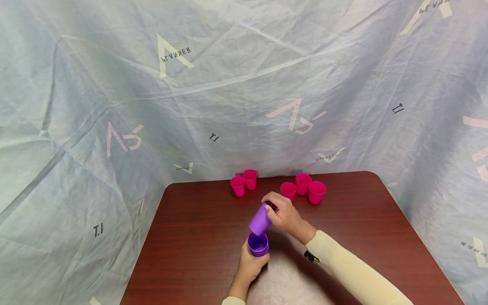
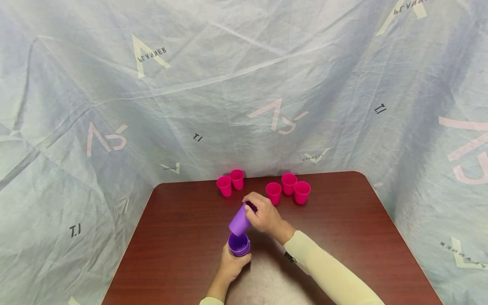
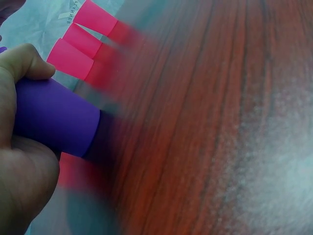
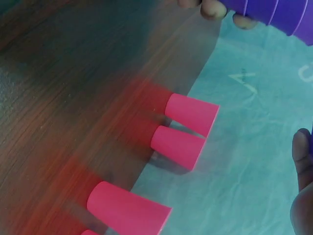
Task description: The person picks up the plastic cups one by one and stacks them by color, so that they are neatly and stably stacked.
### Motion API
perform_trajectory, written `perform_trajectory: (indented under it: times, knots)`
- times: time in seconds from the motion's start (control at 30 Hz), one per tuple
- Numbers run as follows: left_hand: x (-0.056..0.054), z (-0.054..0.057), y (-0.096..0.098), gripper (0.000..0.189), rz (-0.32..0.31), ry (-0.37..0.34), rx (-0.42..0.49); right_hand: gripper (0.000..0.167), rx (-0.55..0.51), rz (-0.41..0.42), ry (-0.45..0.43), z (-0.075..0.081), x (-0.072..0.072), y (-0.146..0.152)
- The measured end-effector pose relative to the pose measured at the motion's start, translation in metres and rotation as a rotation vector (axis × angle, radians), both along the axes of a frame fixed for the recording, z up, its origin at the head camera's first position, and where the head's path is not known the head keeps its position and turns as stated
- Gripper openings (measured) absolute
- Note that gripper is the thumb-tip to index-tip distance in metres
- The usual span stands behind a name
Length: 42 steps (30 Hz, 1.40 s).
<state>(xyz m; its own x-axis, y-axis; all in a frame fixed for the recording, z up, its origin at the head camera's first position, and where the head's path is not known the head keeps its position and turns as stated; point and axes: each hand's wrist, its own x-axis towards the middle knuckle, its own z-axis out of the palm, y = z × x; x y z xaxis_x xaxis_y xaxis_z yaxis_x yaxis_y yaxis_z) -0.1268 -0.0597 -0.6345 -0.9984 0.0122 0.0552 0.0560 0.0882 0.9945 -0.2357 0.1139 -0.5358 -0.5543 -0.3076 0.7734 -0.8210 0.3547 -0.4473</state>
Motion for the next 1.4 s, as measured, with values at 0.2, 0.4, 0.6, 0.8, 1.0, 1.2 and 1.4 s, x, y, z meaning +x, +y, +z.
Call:
perform_trajectory:
  times: [0.2, 0.4, 0.6, 0.8, 1.0, 1.2, 1.4]
  knots:
    - [-0.002, -0.002, 0.001, 0.065, -0.01, 0.024, 0.01, 0.022, 0.014, 0.04, 0.046, 0.003, 0.007, -0.004]
    - [0.0, -0.005, -0.001, 0.064, -0.031, 0.046, 0.024, 0.023, 0.05, 0.082, 0.115, 0.002, 0.017, -0.01]
    - [0.0, -0.009, -0.002, 0.066, -0.046, 0.088, 0.023, 0.029, 0.079, 0.083, 0.108, 0.003, 0.031, -0.018]
    - [-0.001, -0.009, -0.003, 0.063, -0.057, 0.148, 0.008, 0.03, 0.096, 0.097, 0.126, 0.001, 0.04, -0.027]
    - [-0.004, -0.008, -0.002, 0.062, -0.084, 0.192, -0.007, 0.029, 0.104, 0.155, 0.182, -0.001, 0.046, -0.034]
    - [-0.006, -0.008, -0.001, 0.056, -0.069, 0.251, -0.052, 0.033, 0.129, 0.186, 0.217, -0.001, 0.051, -0.035]
    - [-0.006, -0.009, -0.003, 0.05, -0.048, 0.314, -0.105, 0.034, 0.157, 0.169, 0.217, -0.01, 0.055, -0.036]
